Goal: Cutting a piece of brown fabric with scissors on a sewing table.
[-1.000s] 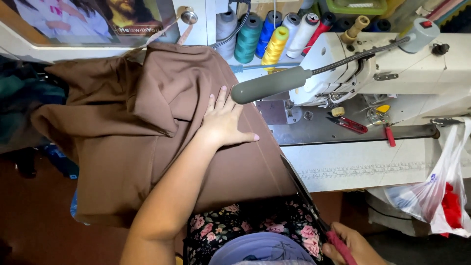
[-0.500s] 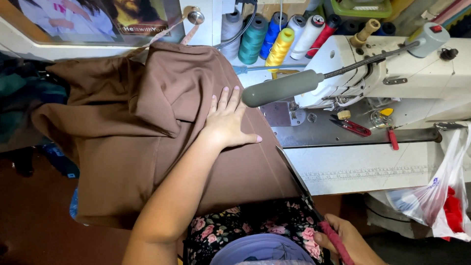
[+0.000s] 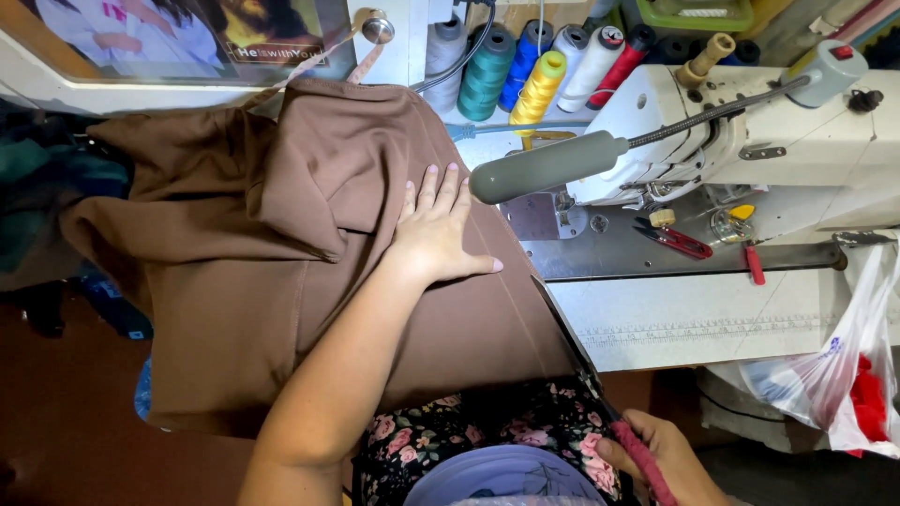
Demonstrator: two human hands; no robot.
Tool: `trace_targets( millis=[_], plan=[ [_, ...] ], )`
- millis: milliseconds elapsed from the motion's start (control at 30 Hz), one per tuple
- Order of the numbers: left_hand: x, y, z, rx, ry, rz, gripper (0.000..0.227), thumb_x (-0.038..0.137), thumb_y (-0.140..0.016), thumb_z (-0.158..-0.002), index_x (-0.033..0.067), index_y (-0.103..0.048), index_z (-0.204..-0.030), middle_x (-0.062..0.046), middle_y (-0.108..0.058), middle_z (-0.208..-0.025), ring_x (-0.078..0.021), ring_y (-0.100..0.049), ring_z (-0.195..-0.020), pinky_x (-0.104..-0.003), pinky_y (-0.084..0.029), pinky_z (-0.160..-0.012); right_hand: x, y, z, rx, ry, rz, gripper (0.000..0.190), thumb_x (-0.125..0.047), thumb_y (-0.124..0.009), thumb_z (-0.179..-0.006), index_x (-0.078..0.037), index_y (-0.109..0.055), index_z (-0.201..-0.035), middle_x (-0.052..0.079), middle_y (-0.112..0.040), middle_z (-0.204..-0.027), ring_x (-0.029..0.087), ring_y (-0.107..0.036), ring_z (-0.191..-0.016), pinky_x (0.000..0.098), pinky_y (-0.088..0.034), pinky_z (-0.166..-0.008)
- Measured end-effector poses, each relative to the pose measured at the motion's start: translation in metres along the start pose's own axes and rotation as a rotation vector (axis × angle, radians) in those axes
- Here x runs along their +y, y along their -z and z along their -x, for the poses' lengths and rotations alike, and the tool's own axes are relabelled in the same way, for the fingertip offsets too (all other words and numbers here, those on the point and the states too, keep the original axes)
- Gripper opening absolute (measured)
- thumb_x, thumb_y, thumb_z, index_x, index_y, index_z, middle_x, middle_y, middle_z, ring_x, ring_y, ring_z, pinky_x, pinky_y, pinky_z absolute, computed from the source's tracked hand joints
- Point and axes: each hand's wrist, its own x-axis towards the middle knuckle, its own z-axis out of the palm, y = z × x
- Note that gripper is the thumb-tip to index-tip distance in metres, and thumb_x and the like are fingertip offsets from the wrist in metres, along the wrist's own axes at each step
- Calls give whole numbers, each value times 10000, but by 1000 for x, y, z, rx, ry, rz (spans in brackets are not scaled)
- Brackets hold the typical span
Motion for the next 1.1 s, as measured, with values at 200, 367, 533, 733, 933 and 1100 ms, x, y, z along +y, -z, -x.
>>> trace_targets(
  millis=[200, 367, 533, 733, 933, 1100],
  plan=[
    [0, 1, 2, 15, 3, 33, 1329, 838, -653, -706, 121, -50, -1649, -97, 93, -1737, -329, 140, -1586, -547, 64, -1260, -20, -1, 10, -13, -38, -144, 289, -61, -941, -860, 25, -681, -767, 124, -556, -667, 222, -490, -480, 319, -299, -464],
    [-1, 1, 2, 2, 13, -8, 1399, 888, -647, -662, 123, -22, -1652, -122, 104, -1735, -337, 166, -1581, -564, 77, -1251, -18, 7, 5, -20, 19, -83, 343, -32, -976, -830, 0, -647, -740, 104, -593, -688, 248, -590, -638, 319, -385, -671],
    [-5, 4, 3, -1, 36, 14, 1403, 872, -668, -655, 123, -25, -1653, -112, 118, -1735, -332, 174, -1582, -554, 91, -1254, 0, 10, -21, -65, 111, -97, 430, -250, -951, -820, -68, -571, -739, 23, -432, -648, 173, -375, -570, 290, -231, -584],
    [-9, 3, 0, 9, 41, 10, 1412, 874, -679, -647, 113, -42, -1651, -128, 102, -1735, -347, 165, -1582, -564, 81, -1252, -3, 12, -47, -114, 273, 6, 438, -380, -886, -818, -94, -563, -739, 5, -453, -688, 169, -434, -640, 281, -281, -672],
    [-15, 6, 0, 14, 72, 18, 1420, 872, -690, -645, 114, -36, -1652, -123, 115, -1734, -356, 170, -1579, -563, 79, -1253, -19, 12, -53, -153, 285, 150, 436, -472, -823, -821, -107, -586, -792, -2, -498, -753, 160, -494, -704, 273, -351, -718],
    [-17, 10, 2, -12, 80, 24, 1416, 865, -689, -654, 112, -26, -1654, -122, 133, -1733, -354, 184, -1577, -570, 82, -1253, -26, 12, -50, -221, 224, 161, 315, -359, -807, -840, -64, -716, -906, 29, -697, -855, 176, -677, -830, 288, -479, -806]
  ],
)
